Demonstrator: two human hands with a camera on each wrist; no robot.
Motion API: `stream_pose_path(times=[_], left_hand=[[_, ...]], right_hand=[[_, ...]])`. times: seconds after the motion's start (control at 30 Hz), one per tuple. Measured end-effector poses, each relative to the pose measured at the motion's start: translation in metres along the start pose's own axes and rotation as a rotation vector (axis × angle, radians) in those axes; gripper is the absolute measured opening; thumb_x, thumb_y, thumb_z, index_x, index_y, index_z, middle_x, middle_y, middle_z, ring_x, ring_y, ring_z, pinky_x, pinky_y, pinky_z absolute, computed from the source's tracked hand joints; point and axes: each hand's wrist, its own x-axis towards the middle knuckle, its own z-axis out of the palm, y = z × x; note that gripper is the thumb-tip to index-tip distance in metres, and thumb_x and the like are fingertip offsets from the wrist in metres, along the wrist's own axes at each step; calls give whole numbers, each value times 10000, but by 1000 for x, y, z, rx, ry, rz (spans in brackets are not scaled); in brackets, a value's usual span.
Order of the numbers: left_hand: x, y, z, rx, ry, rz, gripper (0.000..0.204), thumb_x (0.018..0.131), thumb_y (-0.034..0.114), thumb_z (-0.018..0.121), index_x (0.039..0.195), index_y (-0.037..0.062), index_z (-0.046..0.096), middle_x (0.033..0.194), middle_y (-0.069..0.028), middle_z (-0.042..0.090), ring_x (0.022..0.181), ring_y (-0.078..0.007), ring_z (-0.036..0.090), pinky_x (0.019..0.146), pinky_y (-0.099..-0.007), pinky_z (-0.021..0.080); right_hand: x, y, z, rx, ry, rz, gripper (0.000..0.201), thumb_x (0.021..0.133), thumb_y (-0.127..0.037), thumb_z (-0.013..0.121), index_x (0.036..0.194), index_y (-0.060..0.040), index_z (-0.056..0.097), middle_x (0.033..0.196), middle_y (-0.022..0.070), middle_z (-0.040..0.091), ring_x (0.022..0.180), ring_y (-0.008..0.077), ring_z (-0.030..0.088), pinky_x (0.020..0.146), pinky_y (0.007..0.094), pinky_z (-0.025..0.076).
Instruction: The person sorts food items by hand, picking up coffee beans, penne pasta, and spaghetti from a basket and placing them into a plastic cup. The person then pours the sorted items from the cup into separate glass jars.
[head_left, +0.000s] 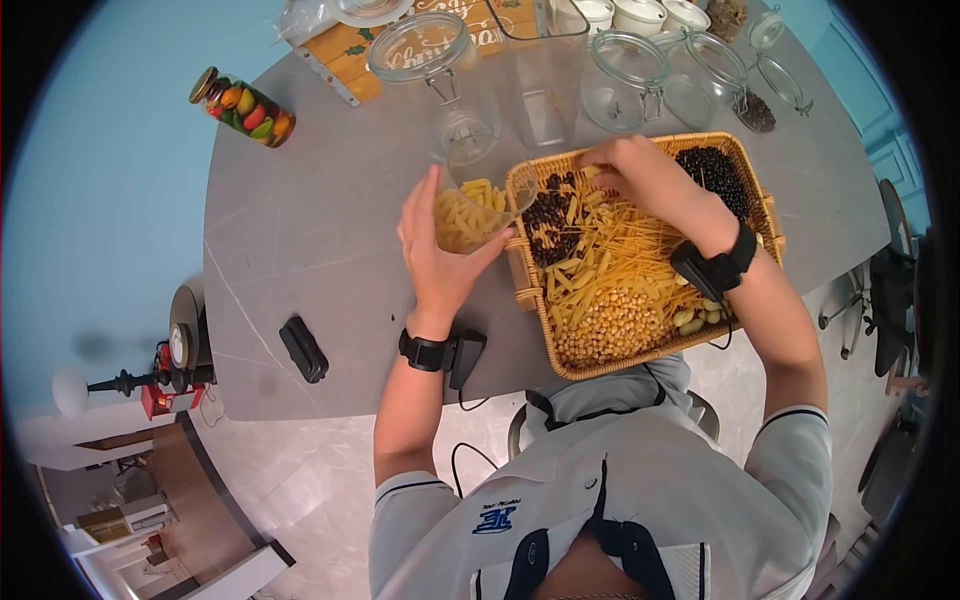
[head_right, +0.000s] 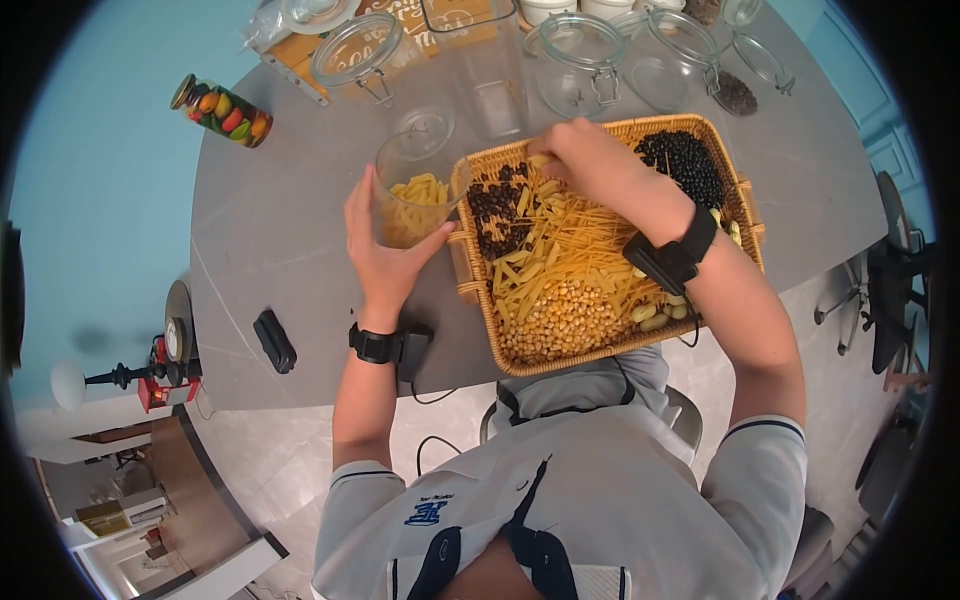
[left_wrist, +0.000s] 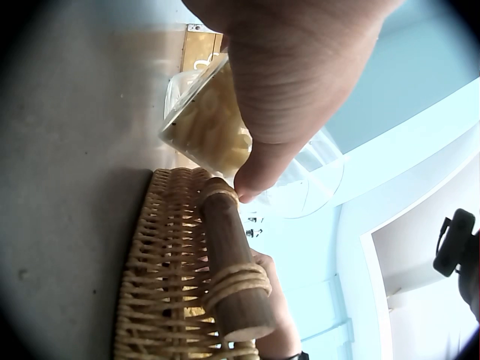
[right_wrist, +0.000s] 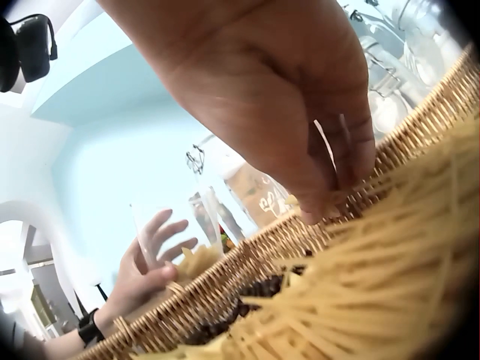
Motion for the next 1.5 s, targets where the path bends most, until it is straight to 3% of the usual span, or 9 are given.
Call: stream_pose_path(times=[0.2,0.3,0.5,0.6,0.83,1.13,1.33,1.43,1.5], left_hand=[[0,1,1,1,2,-14,1009,602,224,960,1463,43,465,1391,-163,558,1257,-331,532,1064,-431,390],[1,0,1,-3,3,-5,1010,600,219,961,1462,42,465,1388,-164,561,1256,-332,535,1063,-433,395],[0,1,0,4,15,10,1012,601,218,961,1464,43,464,1397,-155,560,1259,-327,534,1061,-430,394],[-1,1,-1,1,13,2,1012,605,224,960,1467,44,461,1403,-149,558,1265,-322,530,1063,-428,387],[0,1,0,-1,18,10,1004,613,220,956,1465,34,458,1406,-152,553,1273,-319,523,1068,-428,392],[2,7,-2,-13,32,7,990,612,166,955,1455,18,458,1374,-193,544,1232,-355,553,1039,-419,472],[2,4,-2,4,21,11,1036,612,209,963,1478,14,428,1364,-169,544,1243,-311,544,1047,-412,450],[2,2,-3,-1,35,20,1039,616,216,962,1478,8,422,1364,-169,544,1251,-315,541,1055,-411,446],[2,4,-4,3,59,15,1038,618,220,962,1476,6,418,1368,-169,543,1256,-313,541,1057,-414,444]], right_hand=[[21,-74,-36,192,163,-74,252,836,-68,749,1080,-16,713,845,132,694,757,273,674,688,374,528],[39,-90,-20,204,222,-334,268,845,-78,747,1109,-38,719,862,115,711,731,239,682,670,346,524],[38,-73,-9,409,246,-184,233,861,-71,731,1091,-38,739,910,110,748,785,226,706,743,328,559],[27,-58,-24,334,53,59,198,852,-56,738,1045,-13,744,904,132,748,792,229,713,755,337,567],[2,-15,29,76,-161,-106,156,783,40,725,934,1,724,972,142,704,972,363,662,864,400,529],[9,-36,4,189,71,32,163,855,-41,695,1014,-5,703,922,158,713,863,354,692,770,404,548],[24,-82,-13,345,276,-288,249,855,-33,732,1100,8,708,865,138,696,746,232,676,710,314,539],[25,-89,-5,401,244,-236,242,857,-115,753,1071,-8,721,937,140,734,804,269,711,732,364,561],[23,-85,0,471,320,-83,478,807,-193,818,1218,-13,655,1085,159,711,949,271,699,816,365,555]])
